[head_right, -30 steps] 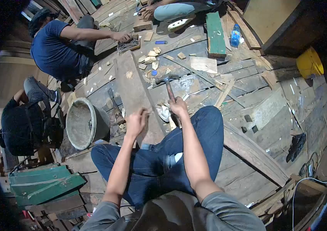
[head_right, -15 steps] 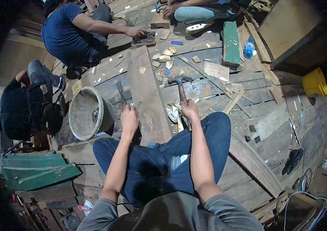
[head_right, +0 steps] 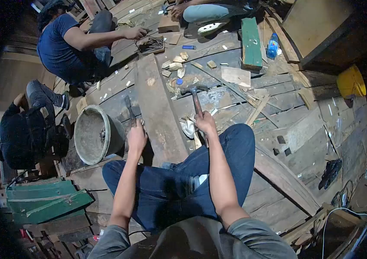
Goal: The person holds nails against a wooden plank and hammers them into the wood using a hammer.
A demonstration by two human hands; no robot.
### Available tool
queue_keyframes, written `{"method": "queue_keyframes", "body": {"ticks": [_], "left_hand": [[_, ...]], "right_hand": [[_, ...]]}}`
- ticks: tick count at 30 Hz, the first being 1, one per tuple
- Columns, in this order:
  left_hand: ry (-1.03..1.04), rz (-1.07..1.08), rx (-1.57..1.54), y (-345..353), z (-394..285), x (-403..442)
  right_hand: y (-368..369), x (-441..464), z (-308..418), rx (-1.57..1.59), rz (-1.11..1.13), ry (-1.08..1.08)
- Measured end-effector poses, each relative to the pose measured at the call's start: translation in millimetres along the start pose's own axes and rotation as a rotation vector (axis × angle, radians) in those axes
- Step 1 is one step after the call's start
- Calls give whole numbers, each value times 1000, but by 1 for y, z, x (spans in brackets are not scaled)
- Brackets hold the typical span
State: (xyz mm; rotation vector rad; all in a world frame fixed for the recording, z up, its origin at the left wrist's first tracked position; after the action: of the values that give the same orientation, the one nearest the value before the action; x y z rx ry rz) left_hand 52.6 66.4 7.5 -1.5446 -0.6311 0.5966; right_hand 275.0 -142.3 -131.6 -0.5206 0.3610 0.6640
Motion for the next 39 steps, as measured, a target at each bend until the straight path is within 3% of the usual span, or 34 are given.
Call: {"method": "queue_keyframes", "body": {"ticks": [3,5,7,9,11,14,15,17,18,19,21,23,24,27,30,31,35,36,39], "left_hand": [[204,36,130,36,-42,1],[335,172,145,69,-93,-6],[475,224,-23,37,-144,-19],[399,56,-161,20,-145,-16],[187,-2,-231,-3,-110,-3],[-109,-120,-145,-6,-38,10],[-105,-168,-112,-6,-25,7],[-54,6,-159,23,-21,-1],[94,30,-232,31,-41,-8],[225,262,-217,56,-63,-14],[476,326,-227,52,-111,-38],[323,257,-248,17,-118,-35],[311,10,-312,19,-98,-25],[-48,-183,-364,-4,-32,-7],[-209,-154,-156,1,-1,-3],[-159,-76,-241,17,-4,0],[519,171,-286,45,-97,-14],[533,113,-217,28,-114,-20],[284,4,-183,14,-85,-4]], "right_hand": [[-3,-4,5,43,10,30],[0,3,-2,10,-26,-21],[-5,-2,10,-51,-33,-43],[-8,-7,13,-50,-4,-3],[-8,-9,13,-7,-20,-24],[0,2,-2,27,2,23],[-1,1,0,24,5,23],[-5,-7,9,19,11,21],[-8,-14,18,41,28,56],[-5,-6,11,28,12,12],[2,8,-4,1,-19,-68],[1,5,-2,24,-37,-64],[-2,2,4,10,-48,-84],[1,4,-7,34,-5,-10],[-2,-4,4,26,20,33],[-3,-5,5,21,14,39],[2,8,-5,-2,-18,-54],[3,11,-9,-18,-20,-68],[-12,-17,22,-25,-4,-11]]}}
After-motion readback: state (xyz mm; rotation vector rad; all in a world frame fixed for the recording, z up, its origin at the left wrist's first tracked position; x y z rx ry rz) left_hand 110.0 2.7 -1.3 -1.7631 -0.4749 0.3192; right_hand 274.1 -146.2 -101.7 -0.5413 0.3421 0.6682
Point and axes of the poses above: each hand's wrist, its own x-axis towards the middle knuckle, its own y-axis out of the palm, z = x × y, the point moved 8 cm from there along x, towards the middle knuckle, and after that the axes turned 2 degrees about -y, right-handed, at the moved point
